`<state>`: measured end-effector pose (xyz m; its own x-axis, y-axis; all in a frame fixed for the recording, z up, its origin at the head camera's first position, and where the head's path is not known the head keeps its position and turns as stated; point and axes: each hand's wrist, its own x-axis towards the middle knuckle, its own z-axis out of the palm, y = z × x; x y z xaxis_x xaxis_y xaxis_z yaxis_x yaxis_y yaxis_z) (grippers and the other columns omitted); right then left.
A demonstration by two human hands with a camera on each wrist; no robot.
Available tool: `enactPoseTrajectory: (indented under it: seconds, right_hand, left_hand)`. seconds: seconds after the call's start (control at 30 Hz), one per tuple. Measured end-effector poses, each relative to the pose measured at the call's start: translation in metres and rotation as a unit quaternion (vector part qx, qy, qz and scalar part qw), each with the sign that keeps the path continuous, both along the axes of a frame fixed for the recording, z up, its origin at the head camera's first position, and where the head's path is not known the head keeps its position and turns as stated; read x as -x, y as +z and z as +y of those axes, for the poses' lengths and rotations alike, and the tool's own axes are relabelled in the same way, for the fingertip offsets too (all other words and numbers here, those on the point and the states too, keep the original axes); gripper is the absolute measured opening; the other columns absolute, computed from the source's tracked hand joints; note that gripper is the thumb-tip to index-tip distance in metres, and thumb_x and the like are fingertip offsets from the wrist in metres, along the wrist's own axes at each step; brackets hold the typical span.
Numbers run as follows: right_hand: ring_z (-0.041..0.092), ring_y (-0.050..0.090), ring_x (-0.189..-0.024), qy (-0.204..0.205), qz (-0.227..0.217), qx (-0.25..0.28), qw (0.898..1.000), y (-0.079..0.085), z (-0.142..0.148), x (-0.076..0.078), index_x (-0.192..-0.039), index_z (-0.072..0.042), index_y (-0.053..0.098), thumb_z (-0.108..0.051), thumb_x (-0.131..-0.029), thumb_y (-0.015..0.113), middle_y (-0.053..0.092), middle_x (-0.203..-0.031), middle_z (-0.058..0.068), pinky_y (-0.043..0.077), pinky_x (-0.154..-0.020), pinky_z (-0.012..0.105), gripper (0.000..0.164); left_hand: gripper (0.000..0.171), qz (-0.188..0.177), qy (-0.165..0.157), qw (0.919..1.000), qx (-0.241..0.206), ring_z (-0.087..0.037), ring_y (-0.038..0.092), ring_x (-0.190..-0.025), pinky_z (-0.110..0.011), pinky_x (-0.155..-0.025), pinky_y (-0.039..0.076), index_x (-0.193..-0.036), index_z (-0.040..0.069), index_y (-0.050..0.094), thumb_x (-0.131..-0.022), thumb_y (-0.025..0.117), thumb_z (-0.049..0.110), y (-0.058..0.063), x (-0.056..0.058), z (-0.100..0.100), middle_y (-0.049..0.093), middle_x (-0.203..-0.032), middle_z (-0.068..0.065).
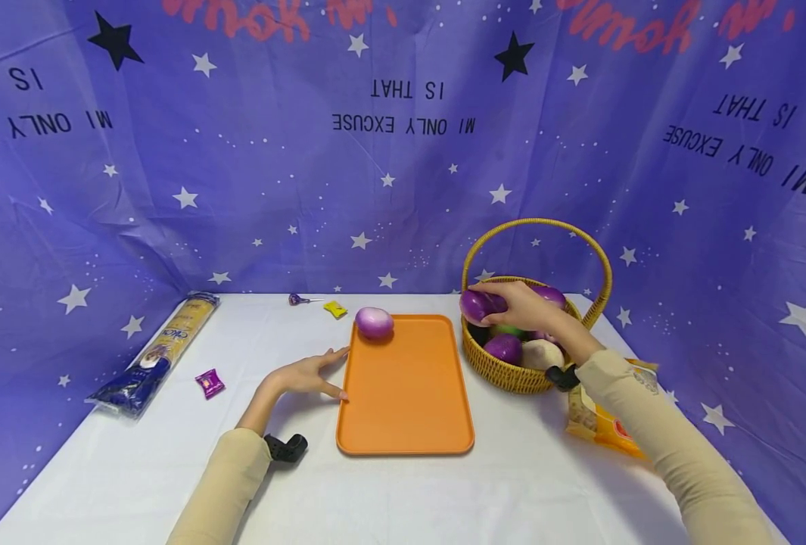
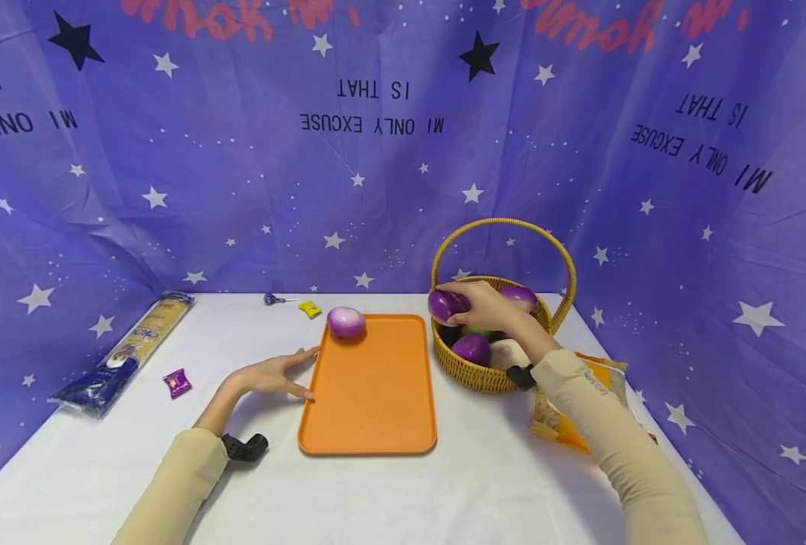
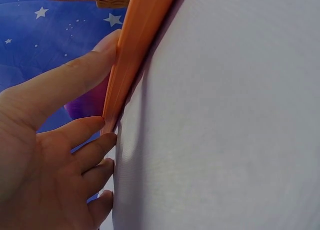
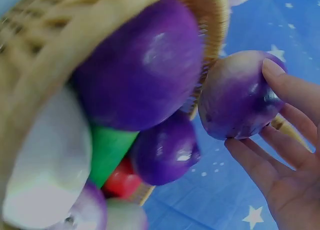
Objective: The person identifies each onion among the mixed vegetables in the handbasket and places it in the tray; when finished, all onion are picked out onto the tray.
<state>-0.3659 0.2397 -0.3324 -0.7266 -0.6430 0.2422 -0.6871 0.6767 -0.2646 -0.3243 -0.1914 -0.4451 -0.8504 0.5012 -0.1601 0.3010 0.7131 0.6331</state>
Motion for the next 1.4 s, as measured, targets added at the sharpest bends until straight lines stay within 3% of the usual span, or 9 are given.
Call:
enactPoseTrajectory:
  seconds: [0.2, 0.3, 0.43, 0.5, 0.57, 0.67, 0.9, 1.1, 1.4]
  right_hand:
    - [0.030, 0.060, -0.107, 0.012, 0.011, 0.043, 0.999, 0.001, -0.019, -0.006, -0.139, -0.009, 0.053, -0.022, -0.082, 0.079, 0.062, -0.125, 0.014, 0.050, -0.090, 0.048, 0.064]
    - [0.027, 0.058, -0.084, 0.011, -0.001, 0.058, 0.998, -0.002, -0.031, -0.008, -0.140, -0.012, 0.052, -0.023, -0.082, 0.078, 0.064, -0.103, 0.012, 0.052, -0.076, 0.039, 0.064]
    - [0.026, 0.046, -0.062, 0.008, -0.019, 0.068, 0.997, -0.005, -0.048, -0.009, -0.142, -0.013, 0.050, -0.024, -0.083, 0.077, 0.058, -0.085, 0.010, 0.041, -0.058, 0.032, 0.065]
    - [0.026, 0.055, -0.069, 0.011, -0.020, 0.074, 0.997, -0.007, -0.056, -0.008, -0.142, -0.012, 0.050, -0.023, -0.083, 0.077, 0.064, -0.099, 0.012, 0.047, -0.061, 0.031, 0.066]
    - [0.027, 0.063, -0.086, 0.014, -0.021, 0.085, 0.996, -0.011, -0.064, -0.006, -0.141, -0.010, 0.050, -0.020, -0.082, 0.078, 0.064, -0.116, 0.013, 0.055, -0.073, 0.034, 0.066]
    - [0.030, 0.059, -0.113, 0.022, -0.016, 0.100, 0.995, -0.019, -0.076, -0.003, -0.139, -0.006, 0.051, -0.017, -0.081, 0.079, 0.054, -0.137, 0.015, 0.051, -0.092, 0.045, 0.065]
    - [0.025, 0.060, -0.096, 0.008, 0.008, 0.088, 0.996, -0.038, -0.101, 0.000, -0.137, -0.003, 0.053, -0.015, -0.081, 0.079, 0.062, -0.125, 0.015, 0.051, -0.086, 0.039, 0.063]
    - [0.029, 0.060, -0.109, -0.022, -0.019, 0.091, 0.995, -0.054, -0.109, 0.015, -0.136, -0.003, 0.053, -0.010, -0.080, 0.077, 0.060, -0.130, 0.016, 0.049, -0.095, 0.041, 0.062]
    - [0.034, 0.056, -0.116, -0.049, -0.060, 0.065, 0.995, -0.070, -0.119, 0.034, -0.137, -0.001, 0.052, -0.011, -0.083, 0.075, 0.057, -0.131, 0.020, 0.045, -0.100, 0.044, 0.059]
  left_hand:
    - [0.101, -0.001, 0.000, 1.0000, -0.005, -0.045, 0.016, -0.141, -0.059, -0.113, 0.015, -0.154, 0.011, 0.023, -0.076, 0.080, 0.041, 0.000, 0.000, -0.002, 0.016, -0.153, -0.031]
    - [0.101, -0.003, -0.002, 0.9999, -0.013, -0.044, 0.015, -0.142, -0.059, -0.113, 0.013, -0.154, 0.011, 0.023, -0.076, 0.080, 0.041, -0.001, 0.000, -0.003, 0.015, -0.153, -0.031]
    - [0.100, -0.005, -0.004, 0.9997, -0.024, -0.044, 0.013, -0.142, -0.059, -0.113, 0.010, -0.154, 0.010, 0.023, -0.077, 0.080, 0.039, 0.001, 0.000, -0.003, 0.014, -0.153, -0.032]
    - [0.100, -0.004, -0.005, 0.9996, -0.026, -0.044, 0.013, -0.142, -0.060, -0.113, 0.010, -0.154, 0.009, 0.022, -0.077, 0.079, 0.039, 0.001, 0.000, -0.003, 0.013, -0.153, -0.032]
    - [0.101, -0.003, -0.006, 0.9996, -0.027, -0.045, 0.013, -0.142, -0.060, -0.113, 0.010, -0.154, 0.009, 0.022, -0.077, 0.079, 0.040, 0.001, 0.001, -0.003, 0.013, -0.153, -0.033]
    - [0.101, -0.006, -0.009, 0.9996, -0.028, -0.046, 0.012, -0.141, -0.061, -0.112, 0.009, -0.154, 0.009, 0.021, -0.077, 0.079, 0.041, 0.000, 0.001, -0.002, 0.012, -0.153, -0.033]
    - [0.101, -0.013, -0.004, 0.9998, -0.017, -0.043, 0.012, -0.142, -0.059, -0.113, 0.010, -0.154, 0.013, 0.022, -0.077, 0.079, 0.042, -0.002, 0.000, -0.002, 0.012, -0.154, -0.030]
    - [0.100, -0.010, -0.005, 0.9998, -0.017, -0.043, 0.013, -0.142, -0.058, -0.114, 0.010, -0.155, 0.014, 0.022, -0.077, 0.079, 0.041, 0.000, 0.001, 0.002, 0.013, -0.154, -0.030]
    - [0.100, -0.015, -0.004, 0.9996, -0.025, -0.043, 0.012, -0.142, -0.059, -0.113, 0.010, -0.154, 0.012, 0.022, -0.077, 0.080, 0.038, -0.001, -0.001, 0.000, 0.012, -0.153, -0.031]
